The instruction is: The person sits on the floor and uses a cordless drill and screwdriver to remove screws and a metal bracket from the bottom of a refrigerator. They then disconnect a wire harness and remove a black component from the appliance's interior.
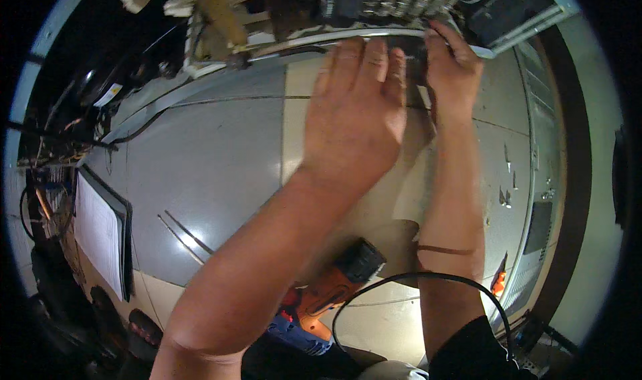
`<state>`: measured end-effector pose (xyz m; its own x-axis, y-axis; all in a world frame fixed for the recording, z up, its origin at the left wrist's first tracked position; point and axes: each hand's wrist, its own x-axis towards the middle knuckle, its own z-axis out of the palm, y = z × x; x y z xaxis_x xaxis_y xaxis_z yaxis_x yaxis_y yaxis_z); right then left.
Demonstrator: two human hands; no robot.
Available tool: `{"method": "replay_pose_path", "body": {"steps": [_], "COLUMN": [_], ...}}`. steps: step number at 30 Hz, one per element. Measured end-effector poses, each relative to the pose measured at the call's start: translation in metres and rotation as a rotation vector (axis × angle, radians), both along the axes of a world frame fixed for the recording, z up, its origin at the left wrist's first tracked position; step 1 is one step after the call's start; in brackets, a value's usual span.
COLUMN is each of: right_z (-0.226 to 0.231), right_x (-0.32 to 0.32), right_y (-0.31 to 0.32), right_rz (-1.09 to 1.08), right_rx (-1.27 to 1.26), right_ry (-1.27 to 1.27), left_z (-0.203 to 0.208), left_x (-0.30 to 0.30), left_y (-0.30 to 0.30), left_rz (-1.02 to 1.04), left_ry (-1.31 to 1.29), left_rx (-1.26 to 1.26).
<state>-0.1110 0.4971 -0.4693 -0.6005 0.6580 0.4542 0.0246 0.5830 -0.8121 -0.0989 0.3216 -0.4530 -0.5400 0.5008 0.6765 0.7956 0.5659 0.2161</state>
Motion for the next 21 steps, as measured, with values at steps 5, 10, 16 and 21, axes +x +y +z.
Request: {"method": "replay_pose_path", "body": {"steps": [5,10,16,21], "right_z": [0.007,0.013,0.042,0.057], "right_x": [0.011,0.034,0.036,0.049], "right_y": [-0.003,0.006,0.014,0.022], "right_rz": [0.179,0.480,0.629,0.572], "right_rx": [-0.297,-0.675,-0.376,-0.291], "right_ry": [-0.011,-0.034,-0.110,-0.249], "left_z": [0.010,0.031,0.042,0.041], "left_x": [-0.010,-0.021,-0.039,-0.042], "left_y": [-0.011,-0.040,-0.057,-0.057], "left_rz": [0.021,0.043,-0.108,-0.080], "left_ry": [0.104,0.165,0.075,0.143], "left_rx": [-0.213,-0.437,-0.273,-0.318]}}
